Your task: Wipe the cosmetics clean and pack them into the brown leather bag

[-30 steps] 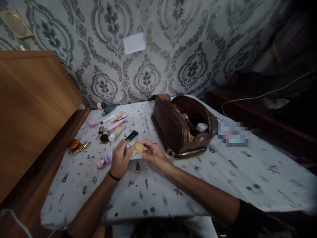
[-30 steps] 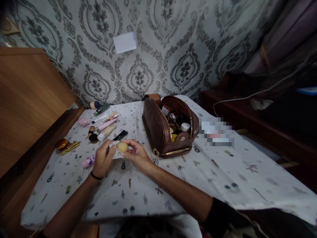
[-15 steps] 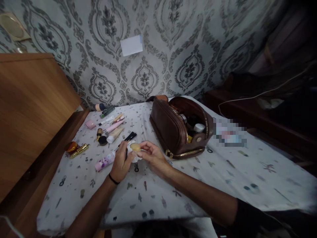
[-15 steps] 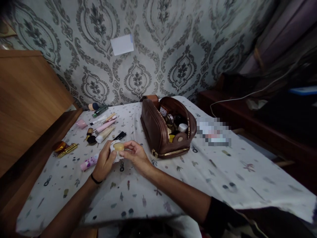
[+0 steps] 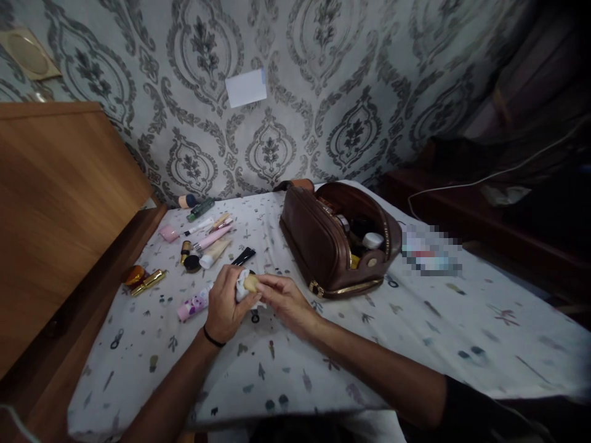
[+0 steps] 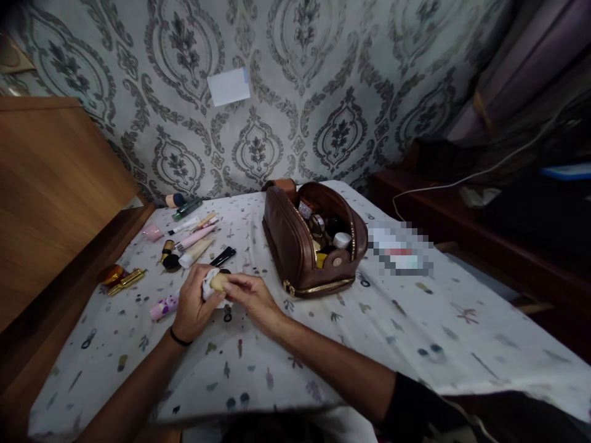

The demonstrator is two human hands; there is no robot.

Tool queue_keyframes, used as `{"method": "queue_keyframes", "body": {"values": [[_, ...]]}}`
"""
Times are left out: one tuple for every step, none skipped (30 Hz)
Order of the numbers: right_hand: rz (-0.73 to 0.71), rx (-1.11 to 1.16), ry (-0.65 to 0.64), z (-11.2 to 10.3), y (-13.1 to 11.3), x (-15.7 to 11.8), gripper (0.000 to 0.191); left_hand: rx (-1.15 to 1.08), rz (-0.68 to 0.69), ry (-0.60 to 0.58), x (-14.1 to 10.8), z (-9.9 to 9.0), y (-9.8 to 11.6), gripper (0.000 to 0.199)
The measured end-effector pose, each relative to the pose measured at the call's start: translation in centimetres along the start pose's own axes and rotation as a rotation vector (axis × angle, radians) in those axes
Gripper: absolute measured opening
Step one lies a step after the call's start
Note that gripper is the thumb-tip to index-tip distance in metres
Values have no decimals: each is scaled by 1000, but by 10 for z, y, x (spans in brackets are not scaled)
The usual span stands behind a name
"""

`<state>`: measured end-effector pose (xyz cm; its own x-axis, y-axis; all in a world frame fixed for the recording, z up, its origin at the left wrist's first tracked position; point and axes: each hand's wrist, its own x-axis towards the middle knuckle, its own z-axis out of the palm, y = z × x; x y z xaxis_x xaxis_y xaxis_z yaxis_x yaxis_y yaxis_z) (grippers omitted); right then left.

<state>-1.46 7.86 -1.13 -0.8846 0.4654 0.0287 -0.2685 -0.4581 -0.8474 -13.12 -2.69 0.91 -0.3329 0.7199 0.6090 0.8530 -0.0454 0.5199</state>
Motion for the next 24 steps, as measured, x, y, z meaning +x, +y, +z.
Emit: {"method": "queue_keyframes", "body": {"values": [[-1,28,12,0,0,0,37,5,2,7,0,0,0,31],[-2,62,21,0,1,0,37,8,2,15,0,0,1,29],[-1,93,29,1,1,0,37,10,2,23,1,0,1,27],[3,113,35,1,1,-1,37,10,2,30,1,-1,1,25],[12,119,36,1,2,-1,35,7,1,40,1,-1,1,24],[23,116,32,2,2,-1,34,2,1,52,1,-1,1,23],[31,107,30,2,2,-2,33,-6,-3,65,1,-1,1,23],[34,94,29,2,3,-2,32,-14,-6,76,1,-1,1,22],[32,78,29,3,3,-2,31,-22,-11,84,1,-2,0,22],[26,61,27,3,4,-2,30,-26,-18,89,1,-2,0,21],[16,42,23,3,4,-3,29,-28,-23,92,0,-2,0,20],[6,22,17,2,5,-3,29,-28,-27,94,0,-2,0,20],[-2,5,8,2,5,-3,30,-28,-32,95,0,-2,0,19],[-4,-9,-4,1,5,-3,32,-28,-37,92,0,-2,0,20],[-8,-18,-16,0,5,-2,34,-31,-43,82,0,-2,0,21],[-15,-23,-24,-1,5,-2,37,-39,-51,65,1,-2,0,22],[-28,-27,-29,-2,5,-2,40,-49,-58,40,1,-2,0,23],[-47,-30,-32,-3,5,-1,42,-61,-63,13,2,-2,0,24],[-72,-31,-33,-4,6,-1,45,-72,-64,-12,2,-2,0,26],[-96,-29,-34,-4,6,0,47,-80,-65,-34,2,-2,0,27],[-113,-23,-32,-4,6,0,49,-83,-65,-49,3,-2,0,28],[-122,-14,-27,-4,7,0,52,-81,-66,-56,3,-2,-1,29],[-125,1,-16,-4,7,0,55,-77,-67,-55,3,-2,-1,29],[-126,17,1,-4,7,0,56,-72,-69,-49,2,-1,-2,29]]}}
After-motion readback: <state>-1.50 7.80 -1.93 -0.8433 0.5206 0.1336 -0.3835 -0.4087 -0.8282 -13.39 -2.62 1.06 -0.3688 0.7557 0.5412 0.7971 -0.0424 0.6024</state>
